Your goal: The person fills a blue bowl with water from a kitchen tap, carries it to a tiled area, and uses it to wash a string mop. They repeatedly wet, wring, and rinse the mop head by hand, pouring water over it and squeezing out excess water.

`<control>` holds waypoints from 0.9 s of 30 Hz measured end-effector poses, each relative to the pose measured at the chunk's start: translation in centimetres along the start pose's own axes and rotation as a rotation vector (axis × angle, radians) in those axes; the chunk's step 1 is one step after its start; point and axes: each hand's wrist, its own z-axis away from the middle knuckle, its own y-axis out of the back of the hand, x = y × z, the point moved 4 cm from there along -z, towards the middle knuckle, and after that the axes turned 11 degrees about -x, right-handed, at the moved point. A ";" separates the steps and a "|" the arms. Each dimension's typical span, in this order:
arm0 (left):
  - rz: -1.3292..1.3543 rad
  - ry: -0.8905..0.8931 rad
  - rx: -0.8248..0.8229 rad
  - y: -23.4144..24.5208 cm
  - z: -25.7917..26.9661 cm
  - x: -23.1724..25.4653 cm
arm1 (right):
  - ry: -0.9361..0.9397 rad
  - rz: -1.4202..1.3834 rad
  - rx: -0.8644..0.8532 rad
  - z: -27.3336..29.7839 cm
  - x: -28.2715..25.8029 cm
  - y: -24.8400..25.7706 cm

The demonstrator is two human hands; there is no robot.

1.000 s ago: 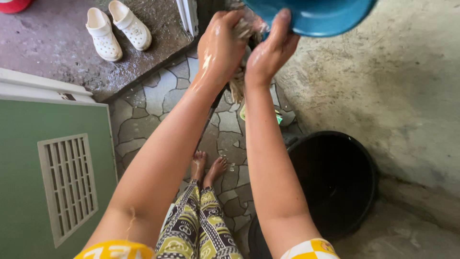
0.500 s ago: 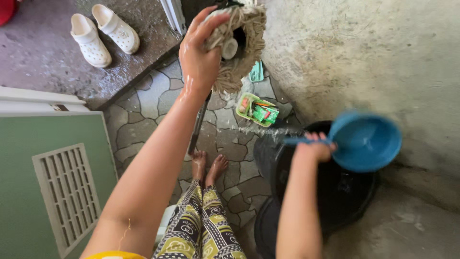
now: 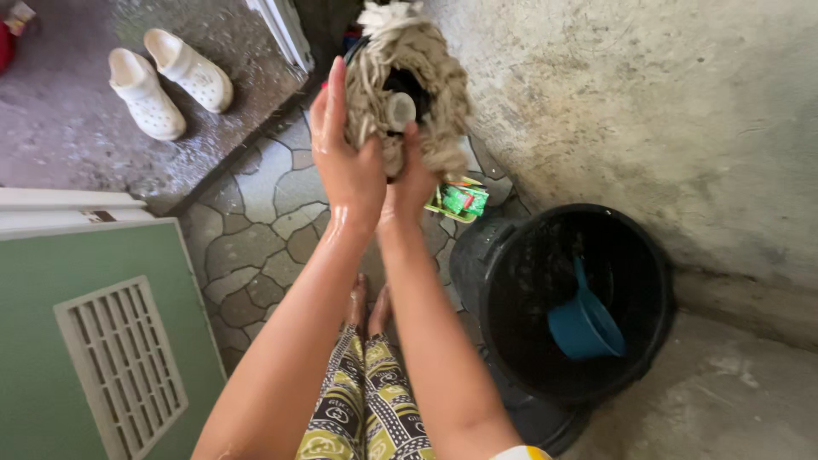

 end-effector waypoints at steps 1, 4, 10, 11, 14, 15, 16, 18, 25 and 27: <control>-0.034 -0.001 -0.030 0.5 0.0 0.3 | -0.038 0.054 -0.010 -1.4 -1.0 -0.5; -0.049 0.039 -0.127 2.2 0.5 1.7 | -0.143 0.250 -0.096 -3.4 -3.9 -0.4; -0.132 0.091 -0.285 6.1 1.7 5.2 | -0.108 0.674 -0.390 -4.8 -6.5 -3.6; -0.094 0.031 -0.300 6.6 1.6 6.0 | -0.091 0.617 -0.446 -5.3 -6.6 -4.1; -0.101 0.018 -0.351 8.8 0.4 7.4 | -0.093 0.847 -0.303 -5.7 -5.4 -2.9; -0.175 0.107 -0.346 9.2 -1.3 7.3 | -0.100 0.994 -0.202 -6.3 -4.7 -1.9; -0.255 0.203 -0.343 9.7 -2.9 7.2 | 0.068 1.046 -0.345 -6.1 -3.6 -2.0; -0.133 0.725 -0.565 10.0 -6.2 5.4 | 0.409 1.118 -0.642 -4.9 -0.9 -2.1; -0.823 0.178 -1.105 4.4 -7.2 2.8 | 0.231 1.555 -0.703 -3.2 4.8 -0.4; -0.975 0.053 -1.020 3.4 -6.1 1.5 | 0.339 1.283 -0.748 -2.2 3.7 -1.9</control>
